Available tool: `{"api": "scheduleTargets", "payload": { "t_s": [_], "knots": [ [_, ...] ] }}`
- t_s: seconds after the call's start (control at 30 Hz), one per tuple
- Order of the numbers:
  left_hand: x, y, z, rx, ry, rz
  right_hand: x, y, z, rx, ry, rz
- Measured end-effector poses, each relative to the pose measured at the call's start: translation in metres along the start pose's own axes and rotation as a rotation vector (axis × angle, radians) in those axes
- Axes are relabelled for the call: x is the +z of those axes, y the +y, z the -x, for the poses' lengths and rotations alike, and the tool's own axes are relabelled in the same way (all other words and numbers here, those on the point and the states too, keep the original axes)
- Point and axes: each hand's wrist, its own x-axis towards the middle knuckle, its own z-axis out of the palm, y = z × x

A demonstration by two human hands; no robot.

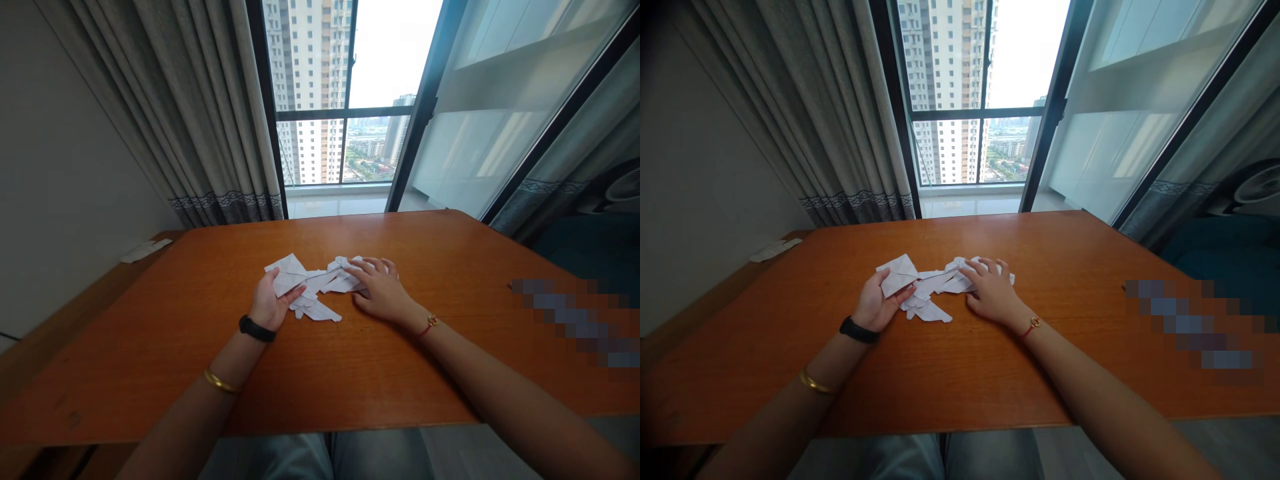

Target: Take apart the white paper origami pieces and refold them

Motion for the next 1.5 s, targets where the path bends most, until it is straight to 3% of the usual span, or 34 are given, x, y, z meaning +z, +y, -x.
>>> {"api": "scheduleTargets", "payload": {
  "t_s": [0.1,0.27,0.43,0.53,0.63,0.8,0.9,1.03,1.13,1.23,1.27,1.4,1.43,1.5],
  "knots": [
    [0.0,-0.001,0.0,-0.008,0.013,-0.004,0.002,0.0,-0.002,0.005,-0.001,-0.051],
    [0.003,-0.001,0.003,-0.02,0.008,-0.021,-0.007,0.017,-0.003,0.202,0.3,-0.147],
    [0.004,-0.001,0.005,-0.042,0.009,-0.069,-0.007,0.026,-0.003,0.428,0.375,-0.649],
    [0.003,-0.004,0.006,-0.064,-0.017,-0.161,-0.002,0.02,-0.005,0.57,0.353,-0.928],
    [0.003,-0.011,0.011,-0.108,-0.15,-0.343,0.003,0.006,-0.005,0.6,0.237,-1.079],
    [0.005,-0.023,0.026,-0.231,-0.378,-0.493,0.006,-0.021,0.0,0.519,0.158,-1.057],
    [0.006,-0.029,0.029,-0.209,-0.453,-0.526,0.004,-0.029,0.0,0.5,0.119,-1.072],
    [0.004,-0.033,0.025,-0.092,-0.42,-0.509,-0.004,-0.015,-0.002,0.626,0.182,-1.078],
    [0.002,-0.032,0.021,-0.068,-0.382,-0.518,-0.012,0.006,-0.003,0.7,0.285,-0.754],
    [0.003,-0.03,0.02,-0.052,-0.366,-0.504,-0.018,0.015,-0.003,0.592,0.338,-0.493],
    [0.003,-0.029,0.021,-0.056,-0.37,-0.498,-0.019,0.013,-0.003,0.544,0.288,-0.542],
    [0.005,-0.028,0.025,-0.136,-0.413,-0.469,-0.022,-0.006,-0.003,0.459,-0.118,-0.997],
    [0.006,-0.028,0.025,-0.157,-0.402,-0.454,-0.023,-0.01,-0.003,0.476,-0.133,-1.064],
    [0.007,-0.027,0.025,-0.198,-0.339,-0.42,-0.026,-0.014,-0.001,0.514,0.016,-1.12]
  ]
}}
